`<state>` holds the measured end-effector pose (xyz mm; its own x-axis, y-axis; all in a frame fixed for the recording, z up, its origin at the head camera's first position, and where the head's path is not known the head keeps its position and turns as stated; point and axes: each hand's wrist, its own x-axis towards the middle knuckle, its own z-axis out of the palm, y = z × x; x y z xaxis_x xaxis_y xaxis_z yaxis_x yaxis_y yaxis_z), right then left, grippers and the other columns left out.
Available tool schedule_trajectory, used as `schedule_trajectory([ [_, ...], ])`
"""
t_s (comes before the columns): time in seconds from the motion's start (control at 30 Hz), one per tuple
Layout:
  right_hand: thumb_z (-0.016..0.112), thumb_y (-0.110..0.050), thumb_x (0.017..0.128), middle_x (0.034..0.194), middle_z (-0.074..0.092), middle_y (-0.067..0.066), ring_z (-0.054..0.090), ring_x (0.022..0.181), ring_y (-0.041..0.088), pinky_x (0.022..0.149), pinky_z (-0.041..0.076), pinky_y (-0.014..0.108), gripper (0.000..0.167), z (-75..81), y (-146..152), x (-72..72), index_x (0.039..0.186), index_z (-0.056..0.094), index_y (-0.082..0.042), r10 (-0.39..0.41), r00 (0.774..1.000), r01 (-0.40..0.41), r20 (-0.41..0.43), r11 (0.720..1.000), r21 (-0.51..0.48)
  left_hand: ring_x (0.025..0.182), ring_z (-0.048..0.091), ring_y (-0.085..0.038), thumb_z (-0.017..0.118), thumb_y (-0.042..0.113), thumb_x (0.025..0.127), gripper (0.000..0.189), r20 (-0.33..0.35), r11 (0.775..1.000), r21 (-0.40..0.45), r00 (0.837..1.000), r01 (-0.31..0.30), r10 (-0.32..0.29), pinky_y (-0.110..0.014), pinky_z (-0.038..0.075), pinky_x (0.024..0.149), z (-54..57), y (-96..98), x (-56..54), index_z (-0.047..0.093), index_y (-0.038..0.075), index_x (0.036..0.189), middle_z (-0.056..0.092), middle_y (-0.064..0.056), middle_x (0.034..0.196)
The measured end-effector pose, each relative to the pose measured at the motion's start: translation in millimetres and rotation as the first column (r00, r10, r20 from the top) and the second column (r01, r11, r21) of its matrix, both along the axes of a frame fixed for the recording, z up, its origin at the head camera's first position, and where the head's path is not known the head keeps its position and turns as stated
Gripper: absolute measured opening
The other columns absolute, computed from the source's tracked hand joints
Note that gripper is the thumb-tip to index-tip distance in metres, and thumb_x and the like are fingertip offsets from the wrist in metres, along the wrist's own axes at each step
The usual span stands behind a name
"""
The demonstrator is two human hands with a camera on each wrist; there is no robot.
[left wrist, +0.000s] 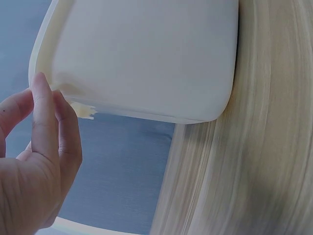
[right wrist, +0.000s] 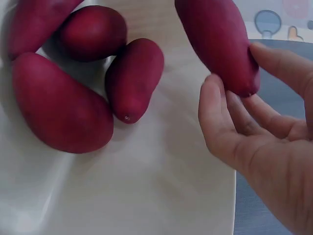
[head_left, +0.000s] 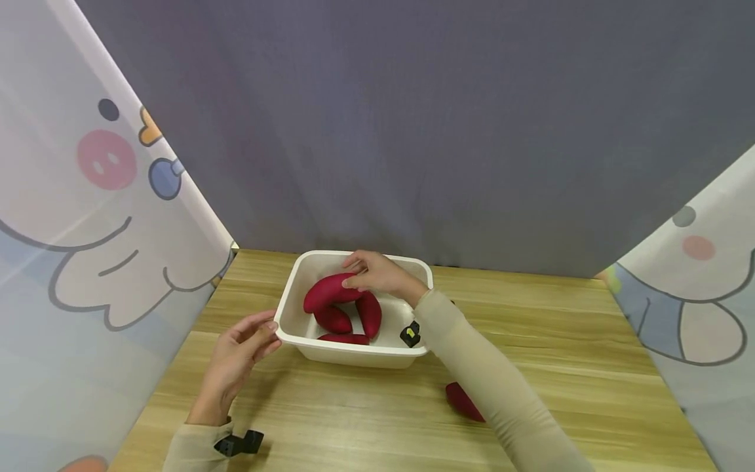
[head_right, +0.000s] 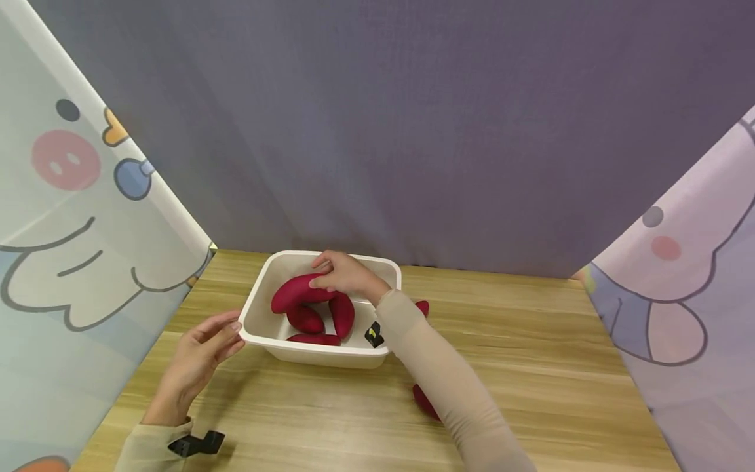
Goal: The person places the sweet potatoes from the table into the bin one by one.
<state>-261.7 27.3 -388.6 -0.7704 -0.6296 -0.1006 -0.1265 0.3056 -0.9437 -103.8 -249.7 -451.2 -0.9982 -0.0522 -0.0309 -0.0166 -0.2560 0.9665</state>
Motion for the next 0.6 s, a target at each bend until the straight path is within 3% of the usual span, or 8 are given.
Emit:
schedule_trajectory([
  [0.1,0.071,-0.002,0.091,0.112,0.066,0.019,0.066,0.098,0.039,0.089,0.06,0.053,0.045,-1.9,-1,1.6,0.131,0.052,0.009,0.018,1.0,-0.018,0.024,1.0,0.003,0.089,0.069,-0.017,0.065,0.002,0.098,0.029,0.001,1.0,0.001,1.0,-0.001,0.001,-0.029,0.061,0.086,-0.2,0.7,-0.4,0.065,-0.002,0.126,0.064,-0.008,0.103],
  [0.33,0.063,0.003,0.093,0.102,0.069,0.017,0.066,0.096,0.034,0.083,0.063,0.042,0.04,0.9,2,1.7,0.131,0.052,0.011,0.008,1.0,-0.008,-0.007,1.0,-0.012,0.089,0.069,-0.017,0.066,0.002,0.097,0.03,0.003,1.0,0.003,1.0,0.003,-0.003,-0.029,0.061,0.086,0.0,2.4,-1.9,0.065,-0.004,0.126,0.064,-0.008,0.104],
  [0.43,0.065,0.001,0.094,0.103,0.069,0.015,0.066,0.096,0.036,0.081,0.063,0.038,0.04,10.8,5,3.1,0.131,0.053,0.01,0.005,0.999,-0.006,-0.033,1.0,-0.025,0.089,0.069,-0.017,0.066,0.002,0.097,0.029,-0.002,1.0,0.006,1.0,0.005,-0.005,-0.029,0.061,0.086,-0.5,2.7,-2.7,0.065,-0.003,0.126,0.064,-0.008,0.104],
  [0.6,0.066,-0.003,0.095,0.111,0.067,0.018,0.067,0.101,0.03,0.085,0.063,0.038,0.04,39.9,14,12.7,0.132,0.054,0.006,0.019,0.996,-0.024,-0.092,0.998,-0.057,0.089,0.069,-0.017,0.065,0.0,0.097,0.026,-0.009,1.0,0.014,1.0,0.004,-0.004,-0.03,0.061,0.085,-1.7,2.5,-3.4,0.067,-0.001,0.123,0.065,-0.008,0.103],
])
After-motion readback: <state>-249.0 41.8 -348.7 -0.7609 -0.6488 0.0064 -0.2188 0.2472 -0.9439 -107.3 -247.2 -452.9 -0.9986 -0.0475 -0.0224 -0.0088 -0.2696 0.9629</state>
